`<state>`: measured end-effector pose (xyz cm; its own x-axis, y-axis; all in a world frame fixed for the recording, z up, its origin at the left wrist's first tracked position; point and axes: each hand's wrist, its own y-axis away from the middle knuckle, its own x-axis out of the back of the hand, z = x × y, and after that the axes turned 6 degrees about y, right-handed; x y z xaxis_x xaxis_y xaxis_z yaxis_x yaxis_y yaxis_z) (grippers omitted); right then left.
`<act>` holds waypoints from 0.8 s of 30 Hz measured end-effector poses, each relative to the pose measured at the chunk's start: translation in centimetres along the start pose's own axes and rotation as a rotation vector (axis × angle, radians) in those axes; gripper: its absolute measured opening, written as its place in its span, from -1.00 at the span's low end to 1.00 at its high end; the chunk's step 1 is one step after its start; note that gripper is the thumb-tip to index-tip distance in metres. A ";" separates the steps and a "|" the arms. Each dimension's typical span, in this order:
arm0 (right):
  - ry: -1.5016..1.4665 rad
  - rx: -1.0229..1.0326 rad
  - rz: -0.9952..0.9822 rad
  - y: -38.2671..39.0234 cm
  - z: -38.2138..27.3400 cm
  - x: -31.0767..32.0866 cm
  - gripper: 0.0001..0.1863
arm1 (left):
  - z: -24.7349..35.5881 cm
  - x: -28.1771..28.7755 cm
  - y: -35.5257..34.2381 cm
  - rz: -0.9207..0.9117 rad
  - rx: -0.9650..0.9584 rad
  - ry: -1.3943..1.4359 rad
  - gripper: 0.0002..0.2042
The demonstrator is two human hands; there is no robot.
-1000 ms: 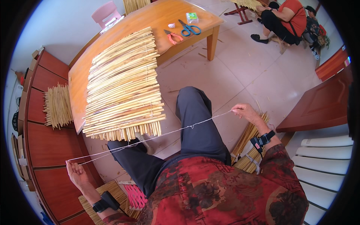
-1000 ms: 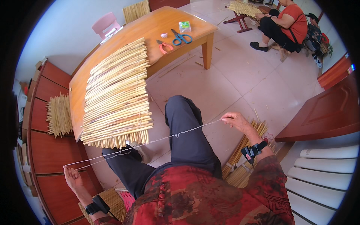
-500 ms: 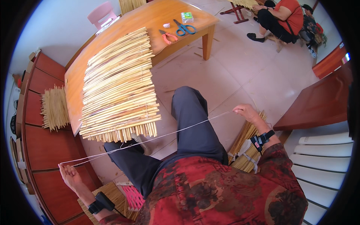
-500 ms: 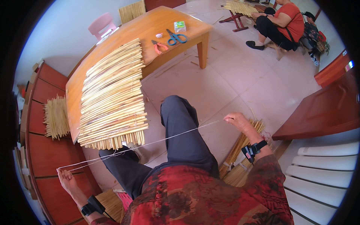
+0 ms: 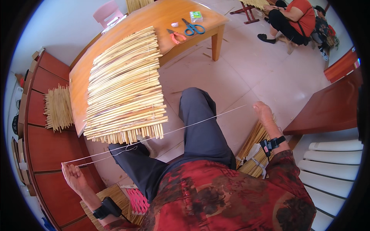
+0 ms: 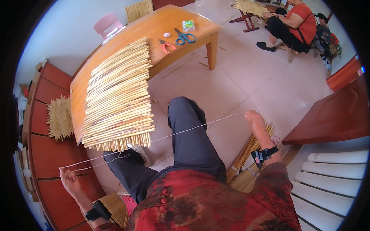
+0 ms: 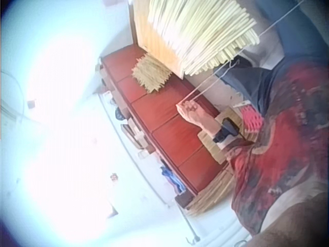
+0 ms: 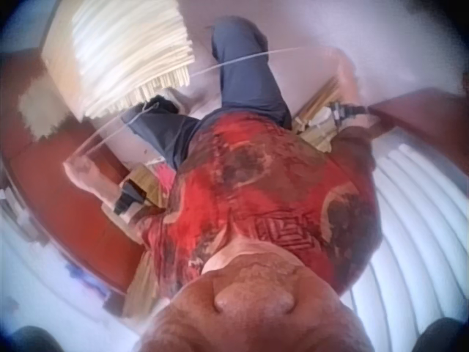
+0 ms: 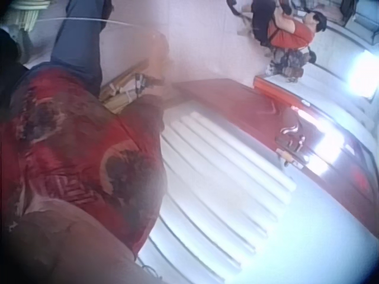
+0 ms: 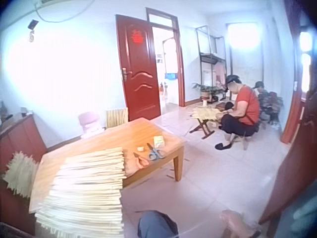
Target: The person weaves a mat using straw sticks and white string, repeatedly threading the string through a needle, pulling it through the straw bundles, and securing the bundles together, occasionally using scissors to cut the string.
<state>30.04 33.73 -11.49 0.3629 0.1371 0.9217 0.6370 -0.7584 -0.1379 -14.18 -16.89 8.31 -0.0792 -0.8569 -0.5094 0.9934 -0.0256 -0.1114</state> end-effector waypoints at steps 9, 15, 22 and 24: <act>0.363 -0.150 -0.261 -1.4 2.6 -0.4 -0.83 | -0.7 -13.3 7.5 -0.516 0.215 -0.474 -0.86; -0.878 0.217 -0.387 -7.4 -22.0 8.0 -0.65 | -3.3 -21.4 11.8 -0.990 0.035 -0.831 -0.94; -1.129 0.367 -0.796 -5.1 -30.5 12.0 -0.78 | -3.0 -23.7 12.4 -1.062 0.087 -0.771 -0.97; -1.073 0.568 -0.498 -5.7 -28.3 11.4 -0.81 | -3.0 -23.0 11.5 -1.047 -0.015 -0.709 -0.92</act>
<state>11.29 21.58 10.10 0.1959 0.9581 0.2088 0.9592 -0.1429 -0.2442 -1.17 4.04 16.15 -0.7589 -0.5171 0.3958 0.4804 -0.8549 -0.1958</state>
